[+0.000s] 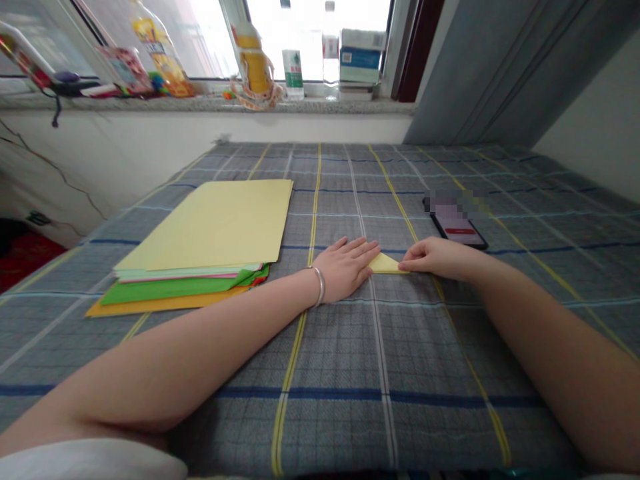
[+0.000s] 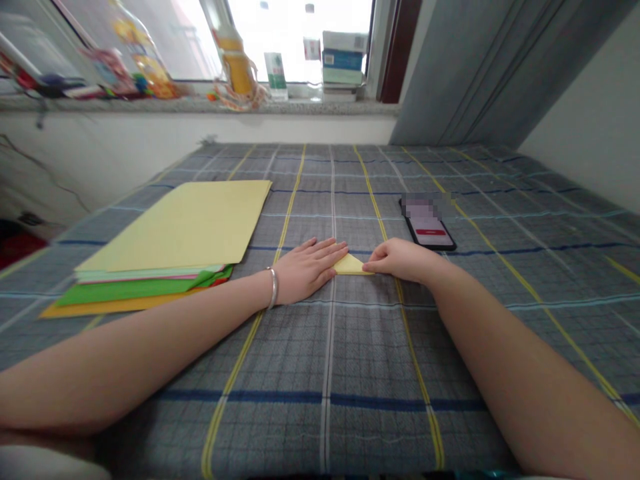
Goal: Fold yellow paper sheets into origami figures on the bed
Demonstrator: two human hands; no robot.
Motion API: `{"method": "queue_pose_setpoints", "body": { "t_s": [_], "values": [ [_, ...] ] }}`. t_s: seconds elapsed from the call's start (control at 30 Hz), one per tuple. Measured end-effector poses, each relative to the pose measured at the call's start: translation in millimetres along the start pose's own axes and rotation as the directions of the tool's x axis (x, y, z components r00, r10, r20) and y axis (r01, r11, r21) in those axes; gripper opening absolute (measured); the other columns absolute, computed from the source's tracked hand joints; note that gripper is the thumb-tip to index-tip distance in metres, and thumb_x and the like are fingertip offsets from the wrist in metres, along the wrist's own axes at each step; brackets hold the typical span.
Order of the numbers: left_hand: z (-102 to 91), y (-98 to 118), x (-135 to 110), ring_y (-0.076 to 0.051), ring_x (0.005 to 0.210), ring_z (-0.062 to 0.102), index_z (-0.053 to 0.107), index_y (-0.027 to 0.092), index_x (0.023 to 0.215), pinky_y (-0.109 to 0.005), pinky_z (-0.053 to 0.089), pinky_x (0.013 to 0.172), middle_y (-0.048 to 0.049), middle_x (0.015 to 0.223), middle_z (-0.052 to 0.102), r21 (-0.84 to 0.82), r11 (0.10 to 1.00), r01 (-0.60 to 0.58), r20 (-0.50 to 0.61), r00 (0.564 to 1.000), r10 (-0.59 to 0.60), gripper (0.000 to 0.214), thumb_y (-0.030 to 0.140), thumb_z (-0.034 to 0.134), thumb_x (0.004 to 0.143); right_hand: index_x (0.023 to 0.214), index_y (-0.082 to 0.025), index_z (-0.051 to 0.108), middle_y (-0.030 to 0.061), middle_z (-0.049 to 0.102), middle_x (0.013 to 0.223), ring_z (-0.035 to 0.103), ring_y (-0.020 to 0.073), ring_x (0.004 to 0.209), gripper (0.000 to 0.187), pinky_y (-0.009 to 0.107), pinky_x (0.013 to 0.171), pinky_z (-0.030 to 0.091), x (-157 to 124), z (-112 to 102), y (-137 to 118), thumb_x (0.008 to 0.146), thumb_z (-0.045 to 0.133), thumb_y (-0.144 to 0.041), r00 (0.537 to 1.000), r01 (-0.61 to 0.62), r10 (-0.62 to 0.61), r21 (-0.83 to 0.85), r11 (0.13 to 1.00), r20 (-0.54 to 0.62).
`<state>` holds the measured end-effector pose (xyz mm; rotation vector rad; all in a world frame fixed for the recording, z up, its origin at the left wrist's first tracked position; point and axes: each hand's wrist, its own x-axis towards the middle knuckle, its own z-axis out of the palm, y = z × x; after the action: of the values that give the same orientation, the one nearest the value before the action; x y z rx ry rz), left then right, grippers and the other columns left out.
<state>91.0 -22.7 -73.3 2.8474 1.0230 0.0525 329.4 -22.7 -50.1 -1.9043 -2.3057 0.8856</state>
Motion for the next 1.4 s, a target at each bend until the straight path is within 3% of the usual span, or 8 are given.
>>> {"method": "queue_pose_setpoints", "body": {
  "t_s": [0.27, 0.63, 0.8, 0.87, 0.97, 1.03, 1.2, 1.4],
  "values": [
    [1.0, 0.9, 0.3, -0.023, 0.144, 0.023, 0.027, 0.019, 0.149, -0.047, 0.017, 0.117, -0.0034, 0.156, 0.027, -0.012, 1.000, 0.022, -0.022, 1.000, -0.022, 0.050, 0.032, 0.028, 0.101, 0.069, -0.024, 0.073, 0.0026, 0.068, 0.064, 0.057, 0.0175, 0.056, 0.027, 0.030, 0.050, 0.037, 0.4, 3.6, 0.1, 0.074, 0.064, -0.049, 0.998, 0.025, -0.026, -0.023, 0.999, -0.055],
    [2.5, 0.4, 0.2, -0.024, 0.144, 0.024, 0.030, 0.019, 0.148, -0.048, 0.018, 0.117, -0.0047, 0.155, 0.029, -0.016, 1.000, 0.012, -0.035, 0.999, -0.012, 0.049, 0.032, 0.029, 0.101, 0.066, -0.023, 0.072, 0.0014, 0.063, 0.057, 0.052, 0.0150, 0.051, 0.025, 0.028, 0.045, 0.031, -1.9, -4.0, 2.2, 0.072, 0.064, -0.047, 0.999, -0.035, 0.037, -0.117, 0.993, 0.019],
    [1.9, 0.6, 0.4, -0.024, 0.144, 0.024, 0.029, 0.018, 0.148, -0.047, 0.018, 0.117, -0.0060, 0.155, 0.030, -0.026, 1.000, 0.010, -0.025, 1.000, -0.010, 0.049, 0.031, 0.029, 0.100, 0.073, -0.022, 0.065, 0.0013, 0.060, 0.061, 0.051, 0.0147, 0.054, 0.019, 0.028, 0.048, 0.035, -7.2, 4.4, -5.1, 0.073, 0.063, -0.041, 0.995, 0.059, -0.058, 0.014, 0.998, -0.082],
    [2.9, -0.1, 0.4, -0.024, 0.144, 0.024, 0.030, 0.018, 0.148, -0.045, 0.019, 0.117, -0.0066, 0.154, 0.031, -0.036, 0.999, 0.008, -0.031, 0.999, -0.009, 0.049, 0.031, 0.029, 0.100, 0.084, -0.021, 0.063, 0.0016, 0.061, 0.069, 0.052, 0.0147, 0.058, 0.021, 0.028, 0.053, 0.039, -6.8, 14.4, -12.9, 0.075, 0.062, -0.040, 0.963, 0.143, -0.122, 0.072, 0.987, -0.240],
    [4.5, -1.4, 0.6, -0.023, 0.144, 0.023, 0.028, 0.020, 0.148, -0.046, 0.018, 0.117, -0.0067, 0.154, 0.031, -0.045, 0.999, 0.000, -0.045, 0.999, -0.002, 0.049, 0.032, 0.029, 0.100, 0.090, -0.021, 0.058, 0.0036, 0.061, 0.083, 0.053, 0.0155, 0.066, 0.023, 0.029, 0.059, 0.040, -1.3, 31.7, -24.9, 0.080, 0.059, -0.041, 0.861, 0.218, -0.183, 0.019, 0.976, -0.474],
    [4.3, -1.9, 0.8, -0.023, 0.145, 0.023, 0.027, 0.020, 0.148, -0.046, 0.017, 0.117, -0.0066, 0.155, 0.030, -0.050, 0.999, -0.004, -0.042, 0.999, 0.002, 0.050, 0.032, 0.029, 0.100, 0.087, -0.021, 0.058, 0.0047, 0.060, 0.088, 0.054, 0.0169, 0.073, 0.015, 0.030, 0.066, 0.041, 3.9, 40.6, -29.4, 0.082, 0.058, -0.035, 0.798, 0.294, -0.290, -0.080, 0.953, -0.528],
    [-0.9, -2.9, 1.5, -0.023, 0.146, 0.019, 0.029, 0.015, 0.148, -0.046, 0.016, 0.118, -0.0087, 0.156, 0.025, -0.086, 0.996, 0.017, 0.024, 1.000, -0.015, 0.050, 0.033, 0.028, 0.101, 0.078, -0.022, 0.064, 0.0041, 0.061, 0.080, 0.055, 0.0191, 0.081, 0.014, 0.033, 0.079, 0.042, 12.2, 46.9, -27.2, 0.086, 0.058, -0.031, 0.737, 0.454, -0.514, -0.241, 0.858, -0.438],
    [-4.0, -12.4, -3.0, -0.023, 0.145, 0.021, 0.032, 0.020, 0.146, -0.051, 0.016, 0.117, -0.0083, 0.156, 0.026, -0.161, 0.987, -0.028, 0.029, 0.999, 0.033, 0.047, 0.028, 0.030, 0.100, 0.083, -0.023, 0.068, 0.0039, 0.064, 0.084, 0.057, 0.0183, 0.082, 0.011, 0.032, 0.077, 0.043, 12.2, 44.1, -21.4, 0.085, 0.062, -0.031, 0.723, 0.524, -0.570, -0.228, 0.820, -0.390]
  ]
}}
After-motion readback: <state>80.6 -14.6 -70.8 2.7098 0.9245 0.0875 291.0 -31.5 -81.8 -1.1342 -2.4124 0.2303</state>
